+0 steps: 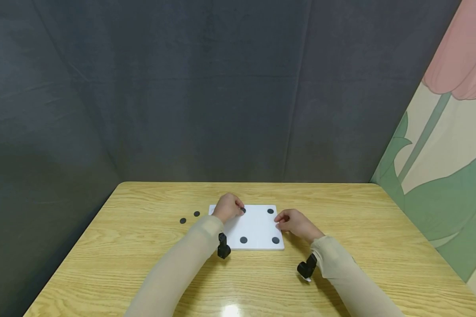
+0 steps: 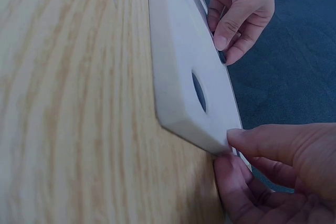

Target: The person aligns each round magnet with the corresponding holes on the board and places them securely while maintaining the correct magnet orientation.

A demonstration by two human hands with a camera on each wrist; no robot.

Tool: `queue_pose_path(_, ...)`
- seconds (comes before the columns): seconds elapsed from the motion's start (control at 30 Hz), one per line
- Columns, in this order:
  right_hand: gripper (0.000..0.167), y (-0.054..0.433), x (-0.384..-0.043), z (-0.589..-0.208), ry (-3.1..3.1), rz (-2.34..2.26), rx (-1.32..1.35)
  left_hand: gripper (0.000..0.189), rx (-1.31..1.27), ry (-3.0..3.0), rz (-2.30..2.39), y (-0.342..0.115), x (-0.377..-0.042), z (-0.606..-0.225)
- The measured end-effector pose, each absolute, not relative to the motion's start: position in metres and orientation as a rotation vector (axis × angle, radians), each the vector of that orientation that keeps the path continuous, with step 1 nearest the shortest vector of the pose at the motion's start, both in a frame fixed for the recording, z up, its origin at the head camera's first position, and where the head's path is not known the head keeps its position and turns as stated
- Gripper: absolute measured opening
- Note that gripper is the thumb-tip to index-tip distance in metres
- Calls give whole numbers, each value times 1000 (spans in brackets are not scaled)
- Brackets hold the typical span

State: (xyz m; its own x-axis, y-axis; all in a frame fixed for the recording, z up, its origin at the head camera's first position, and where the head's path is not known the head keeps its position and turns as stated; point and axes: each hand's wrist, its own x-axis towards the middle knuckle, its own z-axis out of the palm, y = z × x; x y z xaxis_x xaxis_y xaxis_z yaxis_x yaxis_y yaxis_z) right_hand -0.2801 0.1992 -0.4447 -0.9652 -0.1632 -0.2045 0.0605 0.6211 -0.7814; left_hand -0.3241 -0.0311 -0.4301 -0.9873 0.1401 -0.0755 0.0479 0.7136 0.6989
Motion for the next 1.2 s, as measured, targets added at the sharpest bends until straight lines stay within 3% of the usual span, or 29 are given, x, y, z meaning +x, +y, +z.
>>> queue_pose_path(1.2, 10, 199, -280, -444, 2571, -1283, -65, 19, 215, 2769, 1159, -36, -325, -431)
